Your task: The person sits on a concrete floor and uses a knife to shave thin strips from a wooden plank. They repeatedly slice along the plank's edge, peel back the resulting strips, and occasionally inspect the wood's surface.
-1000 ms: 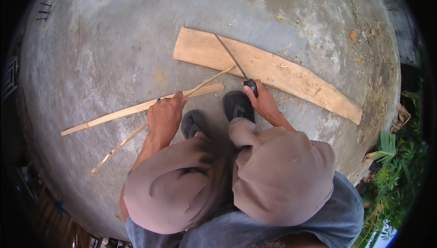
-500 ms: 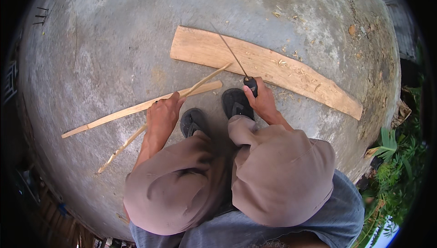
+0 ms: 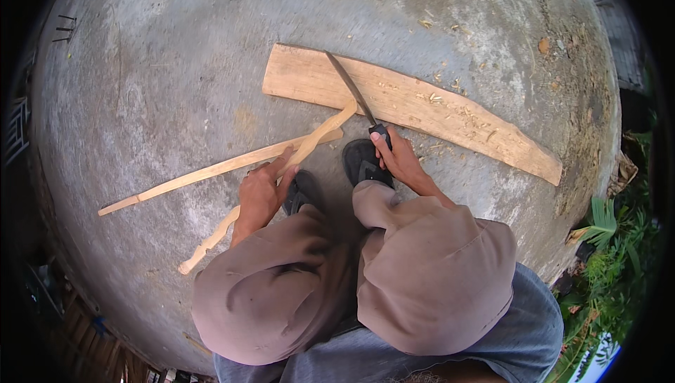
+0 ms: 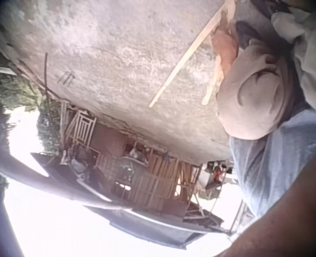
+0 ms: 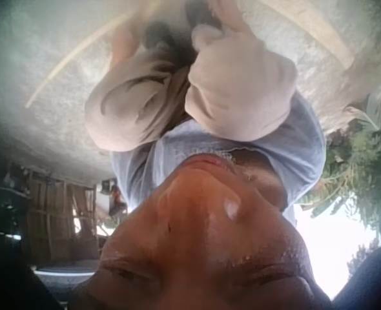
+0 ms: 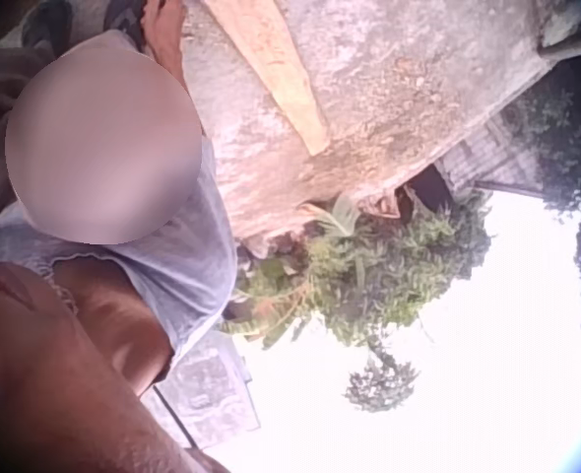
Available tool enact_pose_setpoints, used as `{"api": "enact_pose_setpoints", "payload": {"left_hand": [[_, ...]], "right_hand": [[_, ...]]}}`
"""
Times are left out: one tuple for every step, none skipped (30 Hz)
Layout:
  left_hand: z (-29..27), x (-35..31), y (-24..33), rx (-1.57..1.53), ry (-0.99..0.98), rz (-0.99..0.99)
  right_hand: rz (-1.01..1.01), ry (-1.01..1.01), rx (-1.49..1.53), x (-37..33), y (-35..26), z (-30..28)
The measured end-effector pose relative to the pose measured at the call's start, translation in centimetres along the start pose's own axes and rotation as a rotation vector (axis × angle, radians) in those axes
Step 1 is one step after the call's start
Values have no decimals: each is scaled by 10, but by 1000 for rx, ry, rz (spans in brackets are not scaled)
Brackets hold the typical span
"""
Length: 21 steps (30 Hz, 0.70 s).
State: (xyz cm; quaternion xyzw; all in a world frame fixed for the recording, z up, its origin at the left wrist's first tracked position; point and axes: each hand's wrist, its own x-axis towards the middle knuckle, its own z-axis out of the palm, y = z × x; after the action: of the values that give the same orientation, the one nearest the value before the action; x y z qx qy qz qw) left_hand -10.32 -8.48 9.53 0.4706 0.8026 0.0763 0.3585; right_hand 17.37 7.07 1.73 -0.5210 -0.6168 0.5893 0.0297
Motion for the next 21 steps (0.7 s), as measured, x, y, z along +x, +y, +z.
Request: {"api": "enact_pose_setpoints", "payload": {"left_hand": [[3, -1, -1, 22, 29, 16], [5, -1, -1, 43, 59, 31], [3, -1, 4, 61, 44, 17], [1, -2, 8, 79, 29, 4], [-2, -2, 13, 96, 15, -10], [-8, -3, 18, 91, -10, -29], [-14, -2, 24, 86, -36, -48], [-17, -1, 27, 80, -61, -66], [-18, -1, 25, 49, -35, -46], [-19, -1, 21, 19, -10, -24], [-20, -1, 19, -12, 16, -3], [-21, 0, 20, -9, 25, 11], [-23, 1, 21, -6, 34, 25], [-26, 2, 23, -3, 42, 39], [-29, 3, 26, 17, 35, 39], [-32, 3, 31, 37, 27, 39], [-36, 4, 36, 57, 18, 39], [-41, 6, 39, 85, 21, 42], [-44, 6, 42, 108, 15, 43], [-44, 5, 42, 132, 9, 43], [-43, 6, 39, 131, 7, 47]], "right_hand": [[8, -6, -11, 0, -1, 0], [16, -13, -22, 0, -3, -2], [27, -16, -31, 0, -3, -3], [-1, -3, -81, 2, 1, -4], [-28, 11, -132, 4, 9, -5], [-60, 23, -183, 6, 11, -4], [-109, 60, -198, 6, 14, -2], [-157, 97, -212, 5, 16, 0], [-208, 131, -227, 3, 11, 2], [-232, 149, -235, 2, 7, 4], [-256, 168, -243, -1, 1, 5], [-277, 191, -251, -3, -4, 4], [-248, 175, -305, -1, -3, 3], [-219, 159, -359, 3, -3, 2], [-191, 144, -412, 7, -2, 1], [-202, 154, -380, 6, -1, -1], [-212, 164, -348, 4, 1, -3], [-226, 167, -315, 4, 2, -2], [-245, 167, -266, -3, -9, -1], [-263, 167, -218, -12, -22, 0], [-284, 179, -170, -16, -33, -1]]}}
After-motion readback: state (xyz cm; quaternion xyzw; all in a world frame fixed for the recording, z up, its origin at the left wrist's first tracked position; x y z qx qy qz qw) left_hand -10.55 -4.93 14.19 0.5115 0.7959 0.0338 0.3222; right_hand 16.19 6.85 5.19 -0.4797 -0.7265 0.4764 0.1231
